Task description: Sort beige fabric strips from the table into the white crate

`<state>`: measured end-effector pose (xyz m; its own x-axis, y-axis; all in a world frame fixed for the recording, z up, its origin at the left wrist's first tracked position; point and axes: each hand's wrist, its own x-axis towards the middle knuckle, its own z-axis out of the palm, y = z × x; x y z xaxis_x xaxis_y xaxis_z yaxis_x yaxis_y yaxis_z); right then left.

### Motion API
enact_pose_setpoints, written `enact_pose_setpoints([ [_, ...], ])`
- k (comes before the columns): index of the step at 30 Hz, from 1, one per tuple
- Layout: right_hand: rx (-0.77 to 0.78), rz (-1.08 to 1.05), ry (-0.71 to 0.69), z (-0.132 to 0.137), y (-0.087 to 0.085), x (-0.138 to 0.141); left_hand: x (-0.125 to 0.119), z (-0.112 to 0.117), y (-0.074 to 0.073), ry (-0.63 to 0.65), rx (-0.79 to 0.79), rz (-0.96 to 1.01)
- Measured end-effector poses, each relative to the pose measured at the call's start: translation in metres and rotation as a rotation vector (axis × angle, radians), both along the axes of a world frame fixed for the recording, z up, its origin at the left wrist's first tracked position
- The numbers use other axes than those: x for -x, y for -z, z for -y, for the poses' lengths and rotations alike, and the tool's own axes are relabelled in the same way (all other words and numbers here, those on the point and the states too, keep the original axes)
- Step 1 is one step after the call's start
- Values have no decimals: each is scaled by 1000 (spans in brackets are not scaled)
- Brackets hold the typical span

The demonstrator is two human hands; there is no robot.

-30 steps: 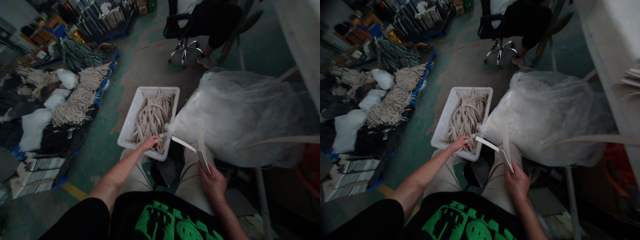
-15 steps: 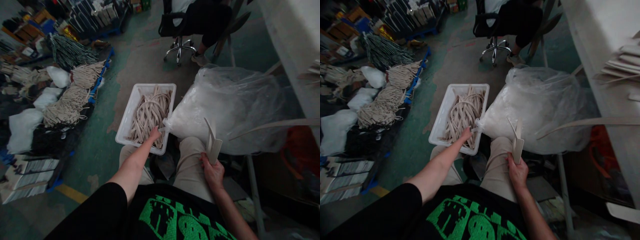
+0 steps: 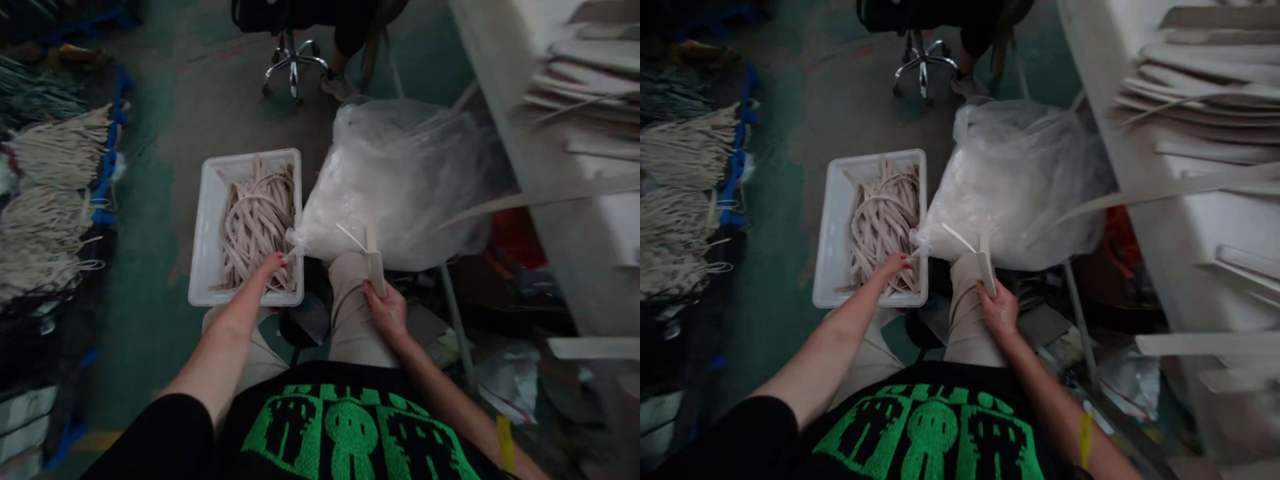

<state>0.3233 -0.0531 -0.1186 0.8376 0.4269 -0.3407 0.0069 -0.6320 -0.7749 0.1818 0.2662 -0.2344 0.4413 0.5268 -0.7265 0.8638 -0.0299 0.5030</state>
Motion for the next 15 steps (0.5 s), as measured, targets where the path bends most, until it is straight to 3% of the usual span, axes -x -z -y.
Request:
enact_pose_setpoints([
  [2, 21, 49, -78, -3, -3, 1, 2, 4, -4, -34, 40, 42],
  [9, 37, 84, -83, -2, -5, 6, -14, 18, 0, -155, 83, 88],
  [15, 67, 96, -107, -4, -7, 2, -1, 20, -17, -59, 195, -6],
])
